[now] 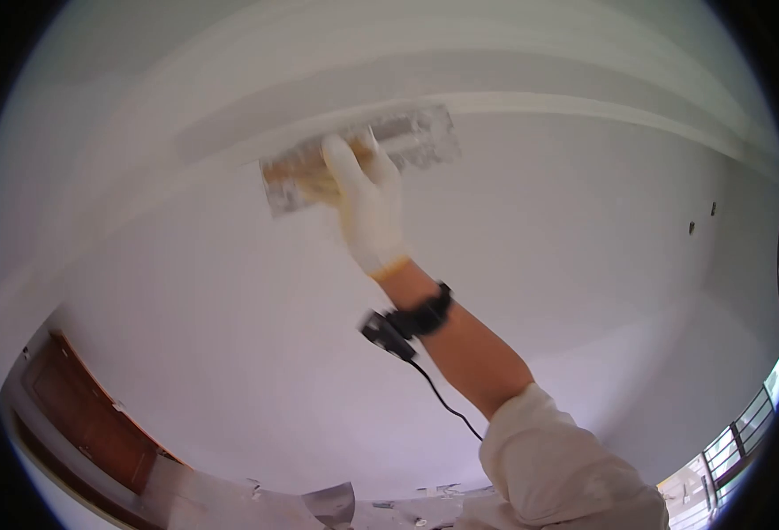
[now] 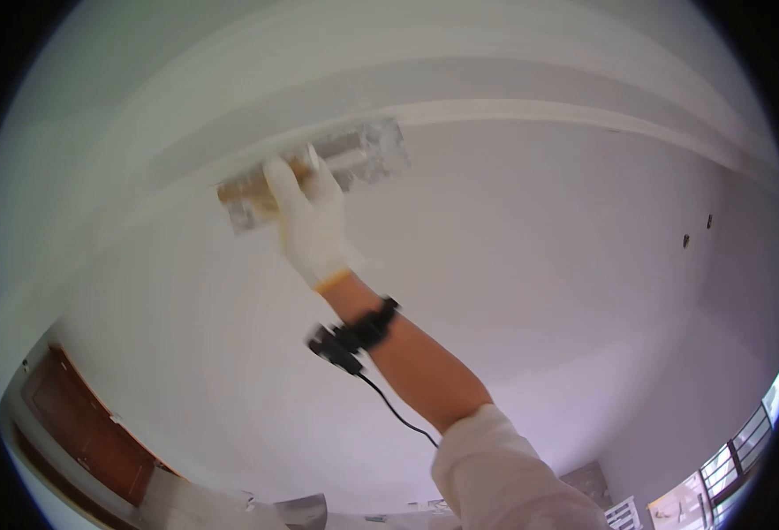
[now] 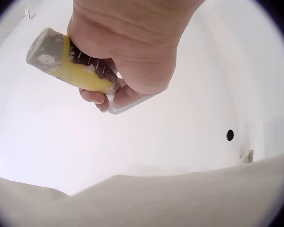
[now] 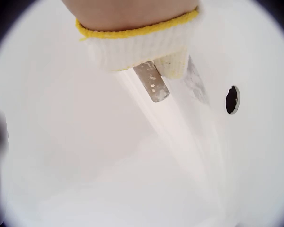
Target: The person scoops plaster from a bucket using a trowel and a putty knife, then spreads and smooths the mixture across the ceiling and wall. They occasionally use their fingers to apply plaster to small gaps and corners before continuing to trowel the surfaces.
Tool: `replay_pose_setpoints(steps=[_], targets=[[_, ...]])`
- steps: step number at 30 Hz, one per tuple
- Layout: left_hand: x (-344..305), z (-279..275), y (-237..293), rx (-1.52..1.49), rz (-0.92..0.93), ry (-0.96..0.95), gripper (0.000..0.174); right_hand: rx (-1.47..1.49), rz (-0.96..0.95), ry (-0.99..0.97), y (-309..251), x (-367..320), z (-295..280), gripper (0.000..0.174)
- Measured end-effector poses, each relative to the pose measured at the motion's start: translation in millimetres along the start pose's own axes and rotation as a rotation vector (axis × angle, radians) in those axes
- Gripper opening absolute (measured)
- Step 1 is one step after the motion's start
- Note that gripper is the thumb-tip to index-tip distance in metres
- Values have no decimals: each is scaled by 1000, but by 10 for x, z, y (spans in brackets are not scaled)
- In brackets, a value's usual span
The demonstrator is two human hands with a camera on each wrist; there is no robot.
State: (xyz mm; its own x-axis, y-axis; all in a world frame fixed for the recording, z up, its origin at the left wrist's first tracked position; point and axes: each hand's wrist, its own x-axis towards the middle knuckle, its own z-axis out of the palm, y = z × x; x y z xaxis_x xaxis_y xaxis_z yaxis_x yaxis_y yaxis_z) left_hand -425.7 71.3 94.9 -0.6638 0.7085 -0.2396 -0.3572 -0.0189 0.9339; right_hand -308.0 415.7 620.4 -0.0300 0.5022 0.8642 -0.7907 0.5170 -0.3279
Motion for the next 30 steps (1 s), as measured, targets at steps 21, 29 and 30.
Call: replay_pose_setpoints(steps=[21, 29, 30], targets=[[163, 1820, 1768, -103, -159, -1333, 43, -272, 1589, -767, -1465, -2089, -2654, 20], [220, 1601, 1359, -67, -143, -901, 33, -1436, 564, -838, -1829, -791, -1272, 20], [205, 1589, 1311, -126, -162, -884, 35, -1477, 367, -920, -1766, -623, -1004, 19]])
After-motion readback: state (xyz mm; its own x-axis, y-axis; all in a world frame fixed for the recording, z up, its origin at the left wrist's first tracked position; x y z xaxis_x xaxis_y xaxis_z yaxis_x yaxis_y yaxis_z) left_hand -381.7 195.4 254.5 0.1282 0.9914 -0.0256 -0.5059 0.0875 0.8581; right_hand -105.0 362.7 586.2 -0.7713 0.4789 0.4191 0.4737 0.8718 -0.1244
